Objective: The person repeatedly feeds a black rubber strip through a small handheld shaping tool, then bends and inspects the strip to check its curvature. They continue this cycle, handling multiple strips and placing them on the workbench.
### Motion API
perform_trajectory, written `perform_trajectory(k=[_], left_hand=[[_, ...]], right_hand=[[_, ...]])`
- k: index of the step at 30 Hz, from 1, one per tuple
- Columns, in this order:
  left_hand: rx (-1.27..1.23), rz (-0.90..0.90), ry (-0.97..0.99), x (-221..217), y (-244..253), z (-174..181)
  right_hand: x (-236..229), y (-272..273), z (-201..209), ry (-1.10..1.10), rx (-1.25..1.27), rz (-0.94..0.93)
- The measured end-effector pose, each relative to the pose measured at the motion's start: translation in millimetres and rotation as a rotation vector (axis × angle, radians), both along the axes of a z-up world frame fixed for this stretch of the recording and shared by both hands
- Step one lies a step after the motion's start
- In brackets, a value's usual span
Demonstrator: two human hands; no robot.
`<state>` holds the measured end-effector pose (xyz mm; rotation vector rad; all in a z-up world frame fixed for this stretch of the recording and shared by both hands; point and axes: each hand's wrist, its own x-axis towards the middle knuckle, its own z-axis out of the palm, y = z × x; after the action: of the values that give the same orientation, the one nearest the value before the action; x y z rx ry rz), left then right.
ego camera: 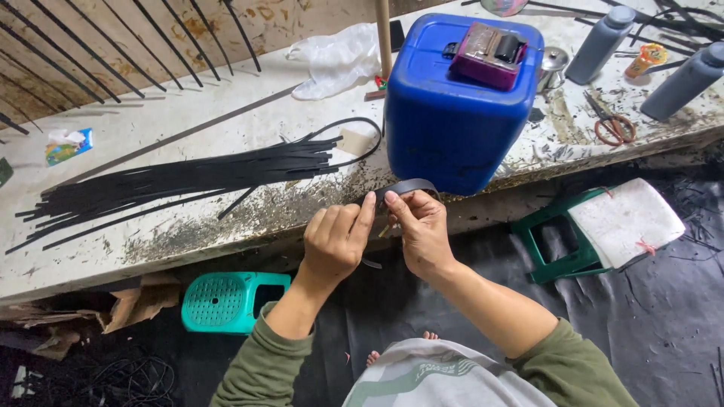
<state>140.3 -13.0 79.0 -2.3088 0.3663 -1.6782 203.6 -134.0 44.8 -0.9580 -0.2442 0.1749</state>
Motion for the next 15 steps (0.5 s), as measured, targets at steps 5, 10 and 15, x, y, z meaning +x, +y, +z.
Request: perform_trajectory(k=[5, 10, 15], left_hand=[[0.055, -0.047, 0.059, 18.7, -6.2, 11.6], [0.077, -0.077, 0.070, 41.2, -15.8, 24.4], [0.114, -0.079, 0.114, 61.3, -22.4, 53.9]], right_hand=[[30.1, -8.0, -10.3, -0.013, -0.003, 0.013], [51.9, -25.0, 2.9, -0.049, -0.055, 0.038], [73.1, -65.3, 17.4, -0.496, -0.310, -0.048]])
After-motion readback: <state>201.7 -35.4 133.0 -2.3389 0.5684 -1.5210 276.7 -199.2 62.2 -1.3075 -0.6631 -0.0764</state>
